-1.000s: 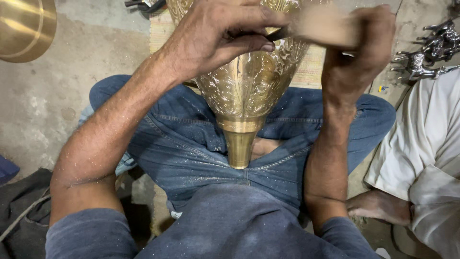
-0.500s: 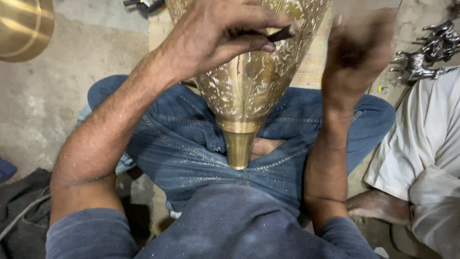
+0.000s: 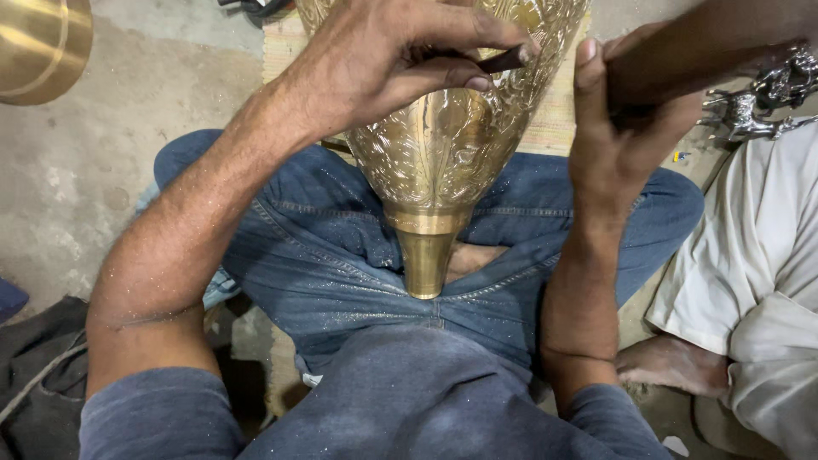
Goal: The person sits cross-legged on the floor with a large embossed brass vase held between the legs. They hold a chisel against the vase's raised floral relief and strike it with a wooden mallet, working the pattern around the surface and repositioning the chisel repeatedly.
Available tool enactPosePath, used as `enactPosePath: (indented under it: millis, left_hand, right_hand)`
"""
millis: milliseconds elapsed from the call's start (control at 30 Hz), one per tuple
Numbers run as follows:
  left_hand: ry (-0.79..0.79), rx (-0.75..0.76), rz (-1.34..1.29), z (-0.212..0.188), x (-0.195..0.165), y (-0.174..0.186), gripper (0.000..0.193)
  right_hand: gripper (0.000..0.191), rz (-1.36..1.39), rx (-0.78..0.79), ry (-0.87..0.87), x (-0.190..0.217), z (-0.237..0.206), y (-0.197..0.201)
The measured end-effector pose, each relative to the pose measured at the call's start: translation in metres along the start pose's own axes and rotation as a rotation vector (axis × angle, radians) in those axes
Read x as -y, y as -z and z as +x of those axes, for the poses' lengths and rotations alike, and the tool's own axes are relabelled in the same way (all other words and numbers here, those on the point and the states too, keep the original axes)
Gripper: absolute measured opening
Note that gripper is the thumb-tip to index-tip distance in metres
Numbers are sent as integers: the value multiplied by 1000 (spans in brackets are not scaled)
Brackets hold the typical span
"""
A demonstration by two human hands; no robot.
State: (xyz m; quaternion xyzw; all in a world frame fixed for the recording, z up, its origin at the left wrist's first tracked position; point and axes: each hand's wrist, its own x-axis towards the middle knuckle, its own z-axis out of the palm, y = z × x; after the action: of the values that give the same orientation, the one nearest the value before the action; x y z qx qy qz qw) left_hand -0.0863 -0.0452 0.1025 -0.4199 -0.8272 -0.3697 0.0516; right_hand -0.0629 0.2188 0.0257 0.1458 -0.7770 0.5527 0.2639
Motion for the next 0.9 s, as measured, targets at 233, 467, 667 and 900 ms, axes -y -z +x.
enactPosePath:
  millis: [233, 467, 667, 900]
  left_hand:
    - [9, 25, -30, 2, -5, 5, 32]
    - [20, 26, 9, 4, -7, 4, 31]
    - [108, 47, 0, 8, -10, 6, 30]
    - [69, 24, -228, 5, -7, 5, 29]
  right_hand:
    - [44, -166, -11, -97, -14, -6, 6]
    - [25, 87, -11, -291, -4, 0, 4]
    - [16, -2, -45, -279, 15, 11, 4]
    - [43, -398, 20, 239, -12, 6, 7]
